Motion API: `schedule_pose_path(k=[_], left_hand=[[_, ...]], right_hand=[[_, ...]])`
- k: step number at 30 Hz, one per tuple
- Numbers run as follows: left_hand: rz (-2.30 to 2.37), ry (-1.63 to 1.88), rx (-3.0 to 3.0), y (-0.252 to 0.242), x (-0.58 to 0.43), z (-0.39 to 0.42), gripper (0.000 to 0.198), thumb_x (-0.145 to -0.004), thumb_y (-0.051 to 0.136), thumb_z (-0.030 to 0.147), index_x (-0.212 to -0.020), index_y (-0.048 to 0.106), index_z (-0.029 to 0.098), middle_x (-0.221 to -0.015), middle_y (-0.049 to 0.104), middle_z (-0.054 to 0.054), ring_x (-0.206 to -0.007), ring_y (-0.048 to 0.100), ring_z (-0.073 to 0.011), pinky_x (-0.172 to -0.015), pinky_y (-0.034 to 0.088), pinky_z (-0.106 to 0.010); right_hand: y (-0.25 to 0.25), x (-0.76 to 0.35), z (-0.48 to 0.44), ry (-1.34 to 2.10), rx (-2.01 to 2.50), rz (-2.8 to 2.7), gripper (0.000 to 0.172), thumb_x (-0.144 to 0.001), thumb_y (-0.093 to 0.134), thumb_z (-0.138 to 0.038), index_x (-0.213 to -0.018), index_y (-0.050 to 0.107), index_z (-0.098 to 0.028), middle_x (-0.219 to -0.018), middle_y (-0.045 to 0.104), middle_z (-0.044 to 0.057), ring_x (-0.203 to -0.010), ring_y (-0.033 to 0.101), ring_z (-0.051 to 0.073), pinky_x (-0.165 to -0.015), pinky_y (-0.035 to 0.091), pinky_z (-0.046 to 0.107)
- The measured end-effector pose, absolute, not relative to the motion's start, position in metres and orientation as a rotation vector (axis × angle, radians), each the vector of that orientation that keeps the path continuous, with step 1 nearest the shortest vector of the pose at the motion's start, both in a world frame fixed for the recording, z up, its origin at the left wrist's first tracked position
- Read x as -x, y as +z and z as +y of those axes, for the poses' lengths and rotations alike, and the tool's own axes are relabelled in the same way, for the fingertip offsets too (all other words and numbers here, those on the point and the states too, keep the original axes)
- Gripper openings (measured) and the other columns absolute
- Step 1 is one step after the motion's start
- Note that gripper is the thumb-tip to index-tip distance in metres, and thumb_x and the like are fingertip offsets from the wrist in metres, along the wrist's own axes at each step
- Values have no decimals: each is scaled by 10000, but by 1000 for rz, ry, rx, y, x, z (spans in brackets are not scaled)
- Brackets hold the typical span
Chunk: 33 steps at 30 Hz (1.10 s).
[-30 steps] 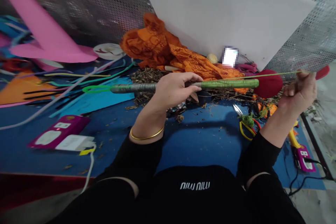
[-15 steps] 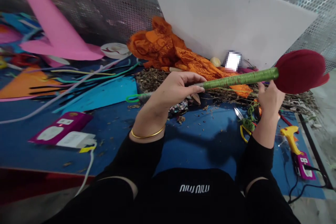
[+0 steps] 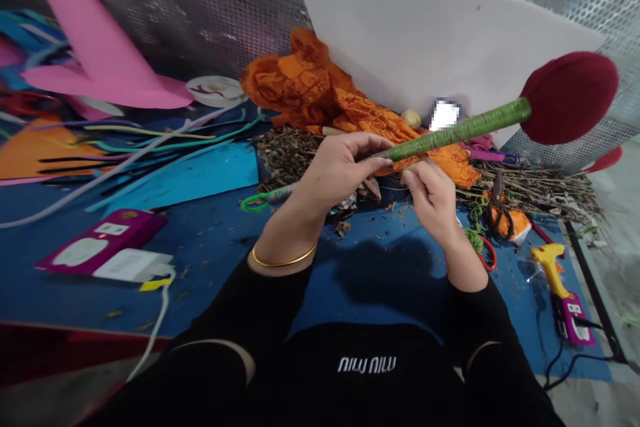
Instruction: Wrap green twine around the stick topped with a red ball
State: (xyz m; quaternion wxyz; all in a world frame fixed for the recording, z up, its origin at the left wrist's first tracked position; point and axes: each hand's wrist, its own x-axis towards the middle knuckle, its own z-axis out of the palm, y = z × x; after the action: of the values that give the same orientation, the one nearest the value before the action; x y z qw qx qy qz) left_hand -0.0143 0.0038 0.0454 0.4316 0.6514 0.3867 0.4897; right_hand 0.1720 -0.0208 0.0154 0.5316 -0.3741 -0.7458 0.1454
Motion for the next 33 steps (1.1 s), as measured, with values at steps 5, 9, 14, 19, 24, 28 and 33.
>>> schedule_pose_path(k=[5,9,14,19,24,28,33], left_hand=[[1001,1242,-1632,40,7,6,163,-840,738,153,-997,780,143,-1022,819,-57,-956,749,-191,-905,617,-323],[982,1167,-1596,37,2,8,140,-842,725,106,-971,771,132,-973,809,-45,-907,736,-167,-879,607,-298],[895,1045,-1617,35,1,10,254,-764,743,34,-1005,772,109,-980,815,-54,-875,732,-164,-897,595,-311],[1064,1090,-1850,29,-9,7,278,-772,715,74,-1023,802,155,-1020,837,-46,-959,750,-223,-937,561,-364],[1122,1061,-1952,23,-17,4,290,-817,688,127,-1078,800,188,-1075,837,-43,-998,751,-229,-938,550,-358],[1097,1069,-1941,22,-17,4,278,-807,682,142,-1054,799,193,-1035,836,-23,-959,743,-213,-923,544,-341],[1166,1085,-1983,28,-13,2,219,-836,672,167,-1018,794,184,-1025,833,-31,-941,734,-214,-867,525,-328]], right_hand=[[19,-165,-29,372,665,-1638,347,-1024,567,-461,-766,687,-263,-990,694,64,-1090,700,252,-1025,563,497],[11,-155,-22,688,509,-1483,363,-1009,602,-500,-740,632,-259,-697,603,-2,-719,673,189,-923,613,478],[16,-152,-19,891,556,-1162,398,-954,711,-484,-679,572,-231,-550,326,-89,-434,336,69,-534,460,257],[26,-157,-27,942,707,-1048,417,-892,761,-494,-670,528,-228,-566,309,-93,-461,260,60,-502,388,235],[31,-161,-36,918,767,-1029,387,-880,759,-462,-679,526,-228,-598,327,-83,-481,278,60,-501,373,233],[34,-161,-42,852,796,-1091,401,-914,724,-487,-680,519,-234,-599,337,-76,-488,293,67,-508,380,243],[35,-161,-46,681,790,-1286,370,-997,638,-489,-722,580,-249,-605,468,-49,-573,533,108,-608,506,277]])
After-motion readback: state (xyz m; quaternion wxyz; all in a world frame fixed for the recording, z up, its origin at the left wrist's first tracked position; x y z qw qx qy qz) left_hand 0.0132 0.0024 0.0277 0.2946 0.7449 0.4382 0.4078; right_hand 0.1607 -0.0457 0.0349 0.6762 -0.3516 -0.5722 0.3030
